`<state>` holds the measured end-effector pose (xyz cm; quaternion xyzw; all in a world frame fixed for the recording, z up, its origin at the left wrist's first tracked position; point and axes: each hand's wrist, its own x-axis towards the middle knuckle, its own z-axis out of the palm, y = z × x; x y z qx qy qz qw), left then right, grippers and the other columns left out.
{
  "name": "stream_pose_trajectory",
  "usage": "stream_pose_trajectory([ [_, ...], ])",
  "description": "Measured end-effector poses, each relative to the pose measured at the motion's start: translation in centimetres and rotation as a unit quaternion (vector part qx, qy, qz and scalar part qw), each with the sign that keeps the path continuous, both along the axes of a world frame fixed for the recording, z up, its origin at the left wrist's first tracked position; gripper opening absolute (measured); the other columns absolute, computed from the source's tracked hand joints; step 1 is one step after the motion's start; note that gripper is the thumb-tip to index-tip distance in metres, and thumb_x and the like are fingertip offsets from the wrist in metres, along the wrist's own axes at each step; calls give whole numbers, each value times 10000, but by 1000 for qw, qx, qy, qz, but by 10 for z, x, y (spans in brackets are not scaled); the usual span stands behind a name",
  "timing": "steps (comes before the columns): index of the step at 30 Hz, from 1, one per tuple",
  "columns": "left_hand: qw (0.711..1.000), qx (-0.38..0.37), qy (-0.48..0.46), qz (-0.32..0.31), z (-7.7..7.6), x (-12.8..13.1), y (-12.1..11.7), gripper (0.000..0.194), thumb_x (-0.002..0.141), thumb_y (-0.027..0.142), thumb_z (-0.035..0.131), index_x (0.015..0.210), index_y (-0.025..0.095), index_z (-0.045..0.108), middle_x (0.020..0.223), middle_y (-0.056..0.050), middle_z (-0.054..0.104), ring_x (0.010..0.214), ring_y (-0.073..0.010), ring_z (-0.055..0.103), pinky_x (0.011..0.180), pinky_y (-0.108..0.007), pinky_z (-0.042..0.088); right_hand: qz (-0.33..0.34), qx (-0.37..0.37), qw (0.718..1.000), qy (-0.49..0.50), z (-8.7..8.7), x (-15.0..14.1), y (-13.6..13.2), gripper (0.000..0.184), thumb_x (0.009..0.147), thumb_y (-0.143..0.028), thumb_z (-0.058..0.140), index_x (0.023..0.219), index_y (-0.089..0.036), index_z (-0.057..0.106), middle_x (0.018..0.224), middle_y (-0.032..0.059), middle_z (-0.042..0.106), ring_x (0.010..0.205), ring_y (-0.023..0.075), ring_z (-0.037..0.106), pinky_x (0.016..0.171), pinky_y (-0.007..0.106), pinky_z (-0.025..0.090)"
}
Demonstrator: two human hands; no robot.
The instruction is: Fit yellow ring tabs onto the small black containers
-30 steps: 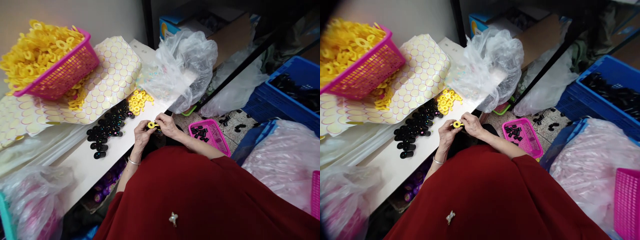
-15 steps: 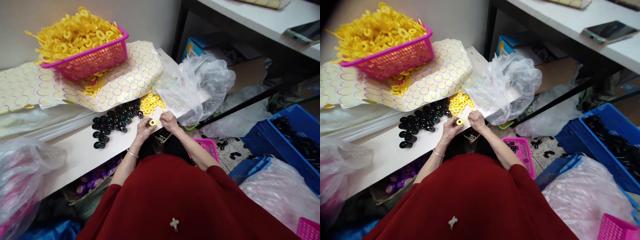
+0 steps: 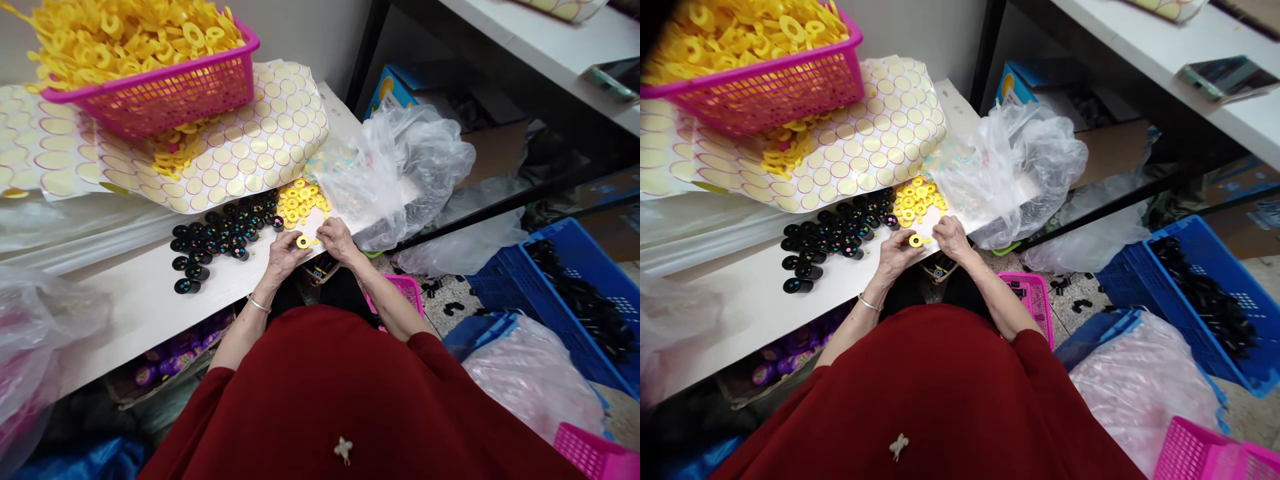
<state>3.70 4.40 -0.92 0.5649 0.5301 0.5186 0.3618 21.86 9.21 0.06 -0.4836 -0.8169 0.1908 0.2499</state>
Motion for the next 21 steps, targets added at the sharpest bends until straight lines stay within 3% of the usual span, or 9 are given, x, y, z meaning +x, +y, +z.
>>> stream_pose_trajectory([
  [4,1000,19,14,-7,-1,0,0,454,555,465,822,896,190,706,851,-35,627,820,-164,591,759,-314,509,12,-17,1000,-5,8,-5,4,156,814,-161,519,738,-170,654,802,75,551,795,204,439,748,346,363],
  [10,998,36,53,-27,-3,0,0,341,620,423,794,870,209,708,790,-14,639,819,-168,569,766,-316,482,71,-73,983,153,46,-16,-4,91,783,-173,565,739,-182,644,762,25,547,795,173,493,758,314,398],
  [14,996,47,73,-30,-1,1,0,295,638,351,786,887,216,706,794,-7,648,828,-166,565,774,-309,475,85,-60,992,76,63,-27,-17,127,784,-157,565,715,-190,666,772,34,555,821,186,475,762,326,387],
  [21,995,41,87,-36,4,1,-2,231,643,318,770,834,210,696,775,-8,638,829,-170,548,779,-310,471,43,-1,998,-54,55,-32,-34,214,846,-183,519,753,-187,712,801,71,563,798,207,412,697,343,349],
])
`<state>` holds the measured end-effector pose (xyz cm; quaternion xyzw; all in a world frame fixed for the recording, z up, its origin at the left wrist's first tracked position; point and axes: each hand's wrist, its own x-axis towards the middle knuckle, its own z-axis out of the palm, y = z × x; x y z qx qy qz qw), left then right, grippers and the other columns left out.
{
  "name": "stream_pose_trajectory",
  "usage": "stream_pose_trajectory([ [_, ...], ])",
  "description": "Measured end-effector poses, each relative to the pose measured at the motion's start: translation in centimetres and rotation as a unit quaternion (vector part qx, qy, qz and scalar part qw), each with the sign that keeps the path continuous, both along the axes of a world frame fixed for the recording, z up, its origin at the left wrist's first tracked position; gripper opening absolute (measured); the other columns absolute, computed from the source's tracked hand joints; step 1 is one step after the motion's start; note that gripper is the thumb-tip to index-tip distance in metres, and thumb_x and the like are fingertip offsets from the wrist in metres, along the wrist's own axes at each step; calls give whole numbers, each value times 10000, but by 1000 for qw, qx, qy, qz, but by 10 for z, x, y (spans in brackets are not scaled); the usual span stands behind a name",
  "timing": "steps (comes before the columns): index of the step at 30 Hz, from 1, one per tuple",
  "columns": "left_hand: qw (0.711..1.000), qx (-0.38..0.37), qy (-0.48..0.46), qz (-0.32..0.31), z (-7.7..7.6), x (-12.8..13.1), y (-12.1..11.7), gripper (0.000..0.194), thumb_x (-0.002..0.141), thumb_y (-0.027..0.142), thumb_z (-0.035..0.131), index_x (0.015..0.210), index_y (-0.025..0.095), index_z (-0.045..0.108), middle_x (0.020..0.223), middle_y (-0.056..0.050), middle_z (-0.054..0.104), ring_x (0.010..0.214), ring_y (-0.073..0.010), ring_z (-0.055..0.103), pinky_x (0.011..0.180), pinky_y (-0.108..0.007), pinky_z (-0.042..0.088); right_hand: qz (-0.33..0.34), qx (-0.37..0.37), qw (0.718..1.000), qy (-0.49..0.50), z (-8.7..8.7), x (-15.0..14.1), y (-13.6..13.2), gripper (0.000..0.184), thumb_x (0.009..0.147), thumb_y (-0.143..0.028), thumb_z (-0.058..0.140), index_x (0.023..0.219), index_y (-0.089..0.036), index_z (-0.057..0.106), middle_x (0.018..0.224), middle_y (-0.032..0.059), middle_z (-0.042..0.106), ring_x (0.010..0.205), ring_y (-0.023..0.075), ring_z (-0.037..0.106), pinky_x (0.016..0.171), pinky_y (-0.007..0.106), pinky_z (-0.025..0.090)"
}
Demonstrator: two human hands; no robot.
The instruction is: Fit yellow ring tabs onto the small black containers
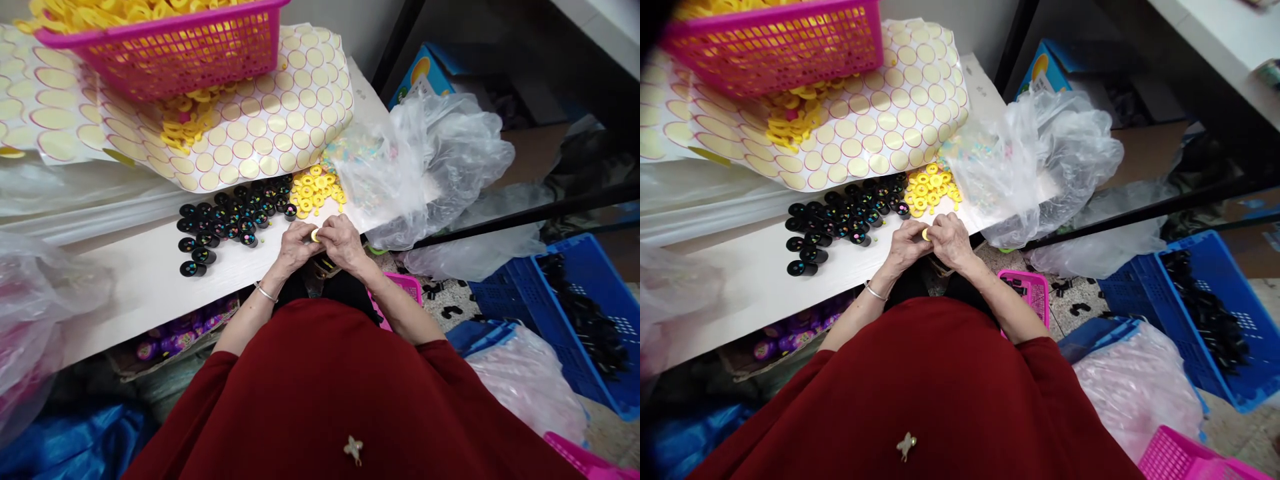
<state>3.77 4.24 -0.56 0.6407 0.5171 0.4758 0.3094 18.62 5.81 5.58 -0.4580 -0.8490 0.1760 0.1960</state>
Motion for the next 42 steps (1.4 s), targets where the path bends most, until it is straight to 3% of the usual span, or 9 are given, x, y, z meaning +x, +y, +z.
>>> stream_pose_trajectory([
  [10,1000,-7,-1,2,0,0,0,234,640,316,767,840,215,698,805,-12,638,830,-168,549,784,-311,473,-44,-30,998,21,-5,-1,1,210,835,-204,540,721,-214,715,750,42,536,784,186,447,689,310,355],
  [21,1000,-11,-17,-3,3,-1,0,251,653,385,759,828,211,709,785,-19,647,831,-175,558,780,-318,481,-31,-17,999,-4,-3,-1,-1,240,867,-227,516,728,-206,711,756,56,543,778,192,450,696,319,358],
  [27,1000,11,-27,2,-1,1,1,294,658,425,758,848,206,711,774,-19,645,813,-170,562,757,-315,478,-34,-26,994,104,-3,5,-2,178,855,-304,556,814,-202,697,822,56,568,850,193,496,786,331,411],
  [29,1000,15,-24,7,-2,1,1,315,649,450,764,839,204,709,765,-21,641,805,-171,565,757,-318,479,-70,-25,976,206,-7,10,-6,224,858,-368,543,886,-193,680,909,68,583,881,189,524,809,337,434],
  [31,1000,14,-19,11,-3,0,2,343,635,479,771,830,204,707,758,-24,638,806,-176,567,753,-323,480,-141,-64,936,315,-15,15,-12,309,866,-444,501,937,-184,653,922,69,584,825,169,553,758,326,464],
  [33,1000,12,-15,12,-3,0,2,368,623,508,771,826,209,705,753,-26,635,810,-181,566,749,-327,480,-199,-156,882,397,-25,18,-18,371,844,-519,495,931,-184,630,810,40,581,687,139,551,656,299,477],
  [36,1000,26,-11,11,-1,1,1,380,643,554,739,816,218,703,735,-27,629,788,-178,552,733,-326,471,-208,-282,816,459,-35,18,-25,400,746,-571,593,826,-179,614,639,-13,540,541,105,498,554,263,447],
  [38,999,41,-1,10,1,2,0,376,672,575,704,798,221,698,711,-26,621,762,-175,534,724,-326,463,-198,-309,805,466,-35,15,-25,395,691,-562,649,763,-175,606,604,-23,533,516,94,474,533,253,421],
  [42,998,59,25,2,4,3,-2,347,724,569,657,757,224,676,680,-23,606,748,-176,511,722,-327,447,-167,-305,835,426,-24,12,-14,384,586,-520,738,687,-179,593,599,-36,532,532,85,439,541,247,390],
])
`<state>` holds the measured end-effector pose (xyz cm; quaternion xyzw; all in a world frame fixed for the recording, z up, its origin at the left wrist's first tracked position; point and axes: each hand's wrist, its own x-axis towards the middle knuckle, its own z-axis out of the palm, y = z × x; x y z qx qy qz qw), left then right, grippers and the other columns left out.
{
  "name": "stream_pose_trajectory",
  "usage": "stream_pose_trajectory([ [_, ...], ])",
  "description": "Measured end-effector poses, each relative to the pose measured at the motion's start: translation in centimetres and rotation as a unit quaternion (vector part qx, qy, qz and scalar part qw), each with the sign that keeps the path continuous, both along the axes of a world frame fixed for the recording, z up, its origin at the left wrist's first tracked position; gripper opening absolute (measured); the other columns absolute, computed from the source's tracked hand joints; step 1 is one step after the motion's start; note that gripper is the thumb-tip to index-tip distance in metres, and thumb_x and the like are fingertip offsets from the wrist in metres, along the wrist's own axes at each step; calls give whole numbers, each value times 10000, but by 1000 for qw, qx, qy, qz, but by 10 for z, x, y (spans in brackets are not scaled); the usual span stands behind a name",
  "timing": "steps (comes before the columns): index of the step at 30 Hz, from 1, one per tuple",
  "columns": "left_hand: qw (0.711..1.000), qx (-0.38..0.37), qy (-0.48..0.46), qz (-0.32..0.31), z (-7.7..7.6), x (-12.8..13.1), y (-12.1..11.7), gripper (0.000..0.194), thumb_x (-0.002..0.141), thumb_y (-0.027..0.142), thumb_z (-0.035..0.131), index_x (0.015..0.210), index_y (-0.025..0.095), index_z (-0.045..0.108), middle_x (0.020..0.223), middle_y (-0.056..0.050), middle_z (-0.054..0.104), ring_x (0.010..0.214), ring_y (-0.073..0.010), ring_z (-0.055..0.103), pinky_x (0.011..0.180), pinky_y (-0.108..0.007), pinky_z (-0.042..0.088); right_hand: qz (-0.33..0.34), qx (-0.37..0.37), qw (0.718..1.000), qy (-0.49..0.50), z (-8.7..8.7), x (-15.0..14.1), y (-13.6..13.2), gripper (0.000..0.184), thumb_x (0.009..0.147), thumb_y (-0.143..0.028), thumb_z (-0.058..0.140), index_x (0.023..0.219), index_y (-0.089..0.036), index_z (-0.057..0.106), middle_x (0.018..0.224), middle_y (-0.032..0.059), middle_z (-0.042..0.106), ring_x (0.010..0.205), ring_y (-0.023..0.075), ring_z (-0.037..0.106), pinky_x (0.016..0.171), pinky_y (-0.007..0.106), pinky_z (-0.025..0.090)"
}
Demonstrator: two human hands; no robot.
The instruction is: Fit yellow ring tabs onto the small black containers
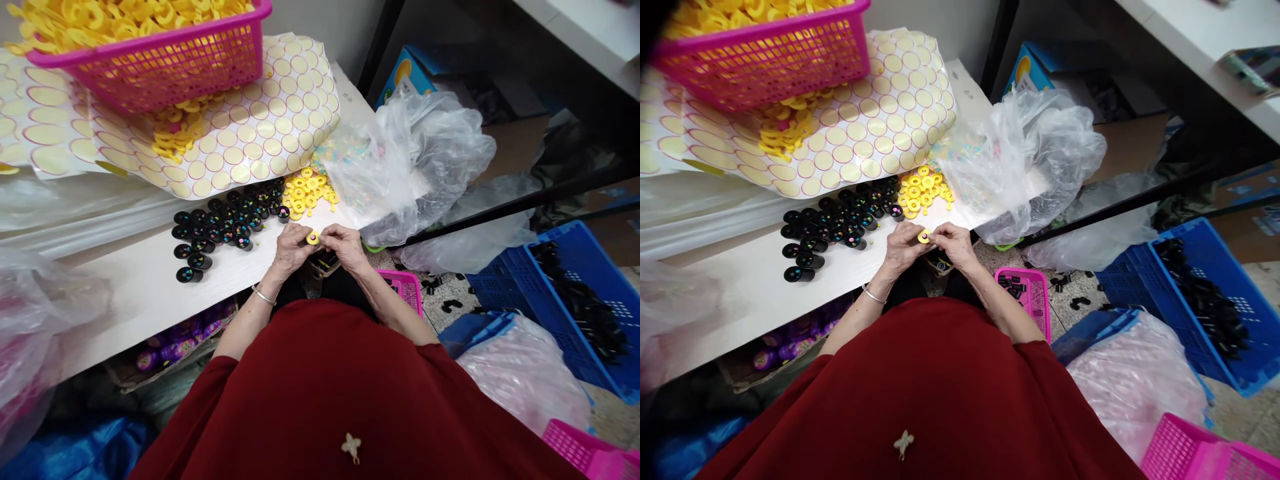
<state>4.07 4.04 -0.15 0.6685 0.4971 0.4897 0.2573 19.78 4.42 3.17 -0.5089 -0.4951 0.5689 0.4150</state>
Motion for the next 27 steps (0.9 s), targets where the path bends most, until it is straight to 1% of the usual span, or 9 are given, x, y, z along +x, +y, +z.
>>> stream_pose_trajectory([
  [5,999,27,28,-21,1,-1,0,310,752,537,642,738,228,659,654,-19,591,717,-172,498,712,-322,431,99,45,992,-69,12,5,25,384,477,-442,805,567,-164,556,630,-41,512,589,85,430,564,243,358],
  [9,998,51,36,-29,0,-1,0,292,783,510,615,742,225,661,644,-23,581,699,-170,492,713,-325,423,198,-2,972,-124,15,7,42,389,437,-386,810,520,-156,508,529,-72,440,535,66,373,522,227,295],
  [11,997,51,39,-34,0,-1,0,314,797,526,587,760,226,671,650,-29,586,711,-174,497,720,-332,423,226,-35,962,-150,16,5,47,396,399,-353,815,544,-158,502,503,-89,415,516,60,353,504,220,275],
  [14,996,52,44,-49,1,0,-1,372,812,568,536,797,228,687,669,-38,601,723,-180,506,742,-348,428,258,-59,951,-158,18,1,51,418,359,-290,814,668,-146,572,548,-91,459,541,68,391,512,214,296],
  [16,996,54,48,-60,2,1,-1,399,820,585,510,799,229,690,684,-44,615,733,-185,514,753,-358,432,294,-60,941,-159,20,0,53,428,378,-275,799,738,-133,618,583,-84,494,572,76,417,529,213,312],
  [19,994,56,50,-82,8,3,-2,402,832,580,491,764,230,676,689,-46,629,747,-190,531,767,-371,438,338,-59,924,-166,27,0,53,364,419,-287,784,718,-126,652,572,-79,495,585,79,420,536,212,308],
  [21,991,64,57,-107,15,4,-5,383,845,554,488,750,228,666,693,-43,637,745,-185,544,785,-377,443,343,-66,925,-150,33,1,49,338,426,-290,786,693,-125,659,558,-74,494,588,85,429,538,213,314],
  [23,986,77,71,-129,26,5,-9,350,863,505,485,754,224,663,711,-41,648,746,-177,557,800,-377,447,329,-73,934,-116,40,4,40,334,430,-291,788,690,-122,663,560,-66,507,590,90,441,540,216,328],
  [27,977,108,87,-163,46,8,-23,264,868,421,512,800,224,674,787,-43,677,781,-172,579,814,-374,456,279,-62,957,-52,51,12,10,365,454,-291,783,754,-111,677,604,-52,543,606,98,467,556,222,359],
])
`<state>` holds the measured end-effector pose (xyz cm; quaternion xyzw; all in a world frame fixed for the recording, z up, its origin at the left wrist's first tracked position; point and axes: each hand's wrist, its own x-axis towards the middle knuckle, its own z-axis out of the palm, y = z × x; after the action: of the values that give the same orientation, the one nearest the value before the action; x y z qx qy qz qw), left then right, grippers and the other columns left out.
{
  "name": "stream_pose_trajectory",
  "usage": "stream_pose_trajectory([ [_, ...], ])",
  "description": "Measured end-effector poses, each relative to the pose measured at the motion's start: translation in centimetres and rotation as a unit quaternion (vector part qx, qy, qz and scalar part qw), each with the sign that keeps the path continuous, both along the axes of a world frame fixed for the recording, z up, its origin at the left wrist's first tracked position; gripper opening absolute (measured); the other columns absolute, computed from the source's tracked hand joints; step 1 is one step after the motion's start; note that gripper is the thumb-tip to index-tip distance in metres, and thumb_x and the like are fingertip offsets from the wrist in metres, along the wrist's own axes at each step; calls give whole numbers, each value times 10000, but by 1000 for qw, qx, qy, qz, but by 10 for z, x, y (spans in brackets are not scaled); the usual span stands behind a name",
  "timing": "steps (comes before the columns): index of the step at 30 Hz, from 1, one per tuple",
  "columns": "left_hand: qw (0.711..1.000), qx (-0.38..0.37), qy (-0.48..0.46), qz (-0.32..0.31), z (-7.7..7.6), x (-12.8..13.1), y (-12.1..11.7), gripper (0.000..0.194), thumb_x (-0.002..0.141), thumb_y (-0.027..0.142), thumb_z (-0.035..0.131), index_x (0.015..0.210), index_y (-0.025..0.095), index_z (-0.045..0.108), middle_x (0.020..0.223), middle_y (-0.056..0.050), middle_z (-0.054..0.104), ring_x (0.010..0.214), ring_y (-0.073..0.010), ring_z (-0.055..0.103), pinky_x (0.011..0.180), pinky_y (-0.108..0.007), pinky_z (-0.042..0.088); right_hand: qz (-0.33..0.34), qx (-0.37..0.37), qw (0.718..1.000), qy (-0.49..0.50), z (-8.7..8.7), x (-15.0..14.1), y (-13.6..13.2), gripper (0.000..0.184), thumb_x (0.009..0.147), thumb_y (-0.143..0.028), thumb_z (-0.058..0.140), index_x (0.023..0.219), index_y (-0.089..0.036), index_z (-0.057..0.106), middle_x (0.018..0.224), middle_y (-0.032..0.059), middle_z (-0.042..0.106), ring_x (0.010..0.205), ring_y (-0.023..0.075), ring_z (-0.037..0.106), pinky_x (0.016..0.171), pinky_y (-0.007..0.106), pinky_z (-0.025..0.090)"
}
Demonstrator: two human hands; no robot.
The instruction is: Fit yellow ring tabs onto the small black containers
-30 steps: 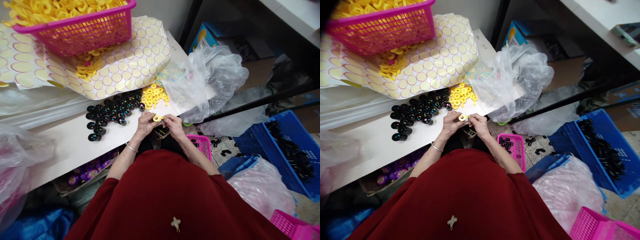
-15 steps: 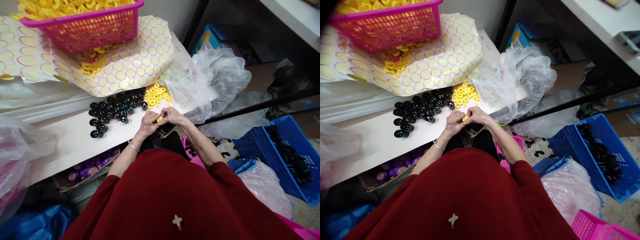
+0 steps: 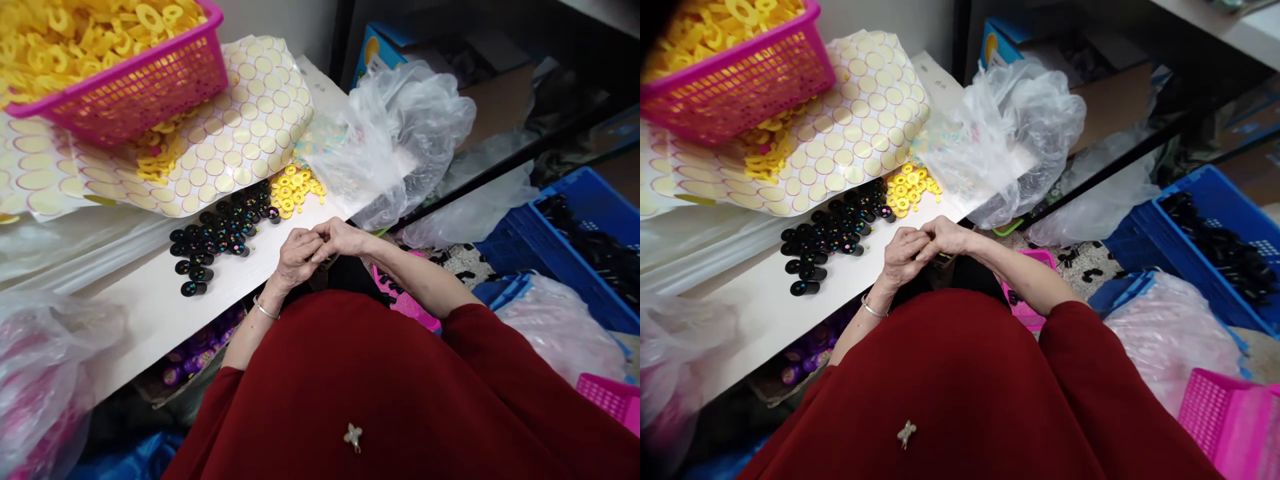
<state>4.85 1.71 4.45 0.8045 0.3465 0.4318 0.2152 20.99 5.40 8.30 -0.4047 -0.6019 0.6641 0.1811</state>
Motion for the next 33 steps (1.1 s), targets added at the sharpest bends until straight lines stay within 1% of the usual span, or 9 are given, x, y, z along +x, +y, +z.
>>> stream_pose_trajectory([
  [6,998,-65,-6,-11,-5,8,-16,275,805,495,602,829,231,675,760,-39,672,777,-180,555,746,-357,467,-135,-3,989,53,-17,9,-46,299,544,-318,738,749,-112,669,637,-52,544,630,97,474,589,225,366],
  [9,997,-68,-17,-23,-9,13,-20,288,813,500,593,864,230,678,741,-36,652,769,-177,538,741,-349,459,-140,-53,983,108,-25,15,-54,327,529,-298,738,794,-121,664,669,-54,556,638,92,472,602,225,367],
  [14,997,-37,19,-66,-1,23,-26,313,850,483,546,849,200,680,692,-34,612,730,-165,505,711,-335,446,-139,-79,980,120,-24,25,-63,387,442,-246,795,773,-114,643,663,-59,548,625,78,452,577,212,354],
  [17,998,-17,17,-62,1,27,-28,216,826,402,612,842,195,675,686,-22,611,723,-154,498,704,-316,443,-194,-82,970,122,-26,22,-69,346,476,-293,783,728,-110,631,598,-66,512,569,65,422,531,205,328],
  [20,998,-51,-6,-36,-3,26,-29,244,807,427,632,866,196,679,726,-30,629,742,-156,506,681,-304,448,-251,-99,952,142,-30,16,-75,344,512,-339,765,730,-110,631,565,-66,499,540,63,423,506,203,334],
  [24,995,-96,-12,-5,-8,20,-28,317,761,495,661,863,197,696,782,-49,644,799,-175,518,712,-326,461,-216,-152,939,221,-34,15,-78,469,455,-279,814,864,-125,645,685,-45,567,609,77,499,553,205,417],
  [27,996,-85,-11,5,-12,20,-28,302,736,472,696,865,199,695,757,-39,638,811,-178,515,723,-329,462,-184,-177,936,243,-40,18,-76,475,518,-351,809,899,-125,637,728,-21,581,637,87,533,607,235,457],
  [30,998,-54,1,-10,-16,20,-27,287,731,433,714,901,204,688,762,-34,646,816,-175,521,750,-337,465,-180,-115,959,187,-51,20,-71,395,636,-412,731,878,-117,629,724,-5,585,627,94,524,613,254,441],
  [33,1000,-24,2,7,-20,10,-23,378,705,449,733,984,202,669,932,-70,667,911,-195,550,822,-375,474,-203,76,976,-6,-62,24,-60,343,717,-373,665,955,-129,625,828,25,619,710,128,544,668,276,431],
])
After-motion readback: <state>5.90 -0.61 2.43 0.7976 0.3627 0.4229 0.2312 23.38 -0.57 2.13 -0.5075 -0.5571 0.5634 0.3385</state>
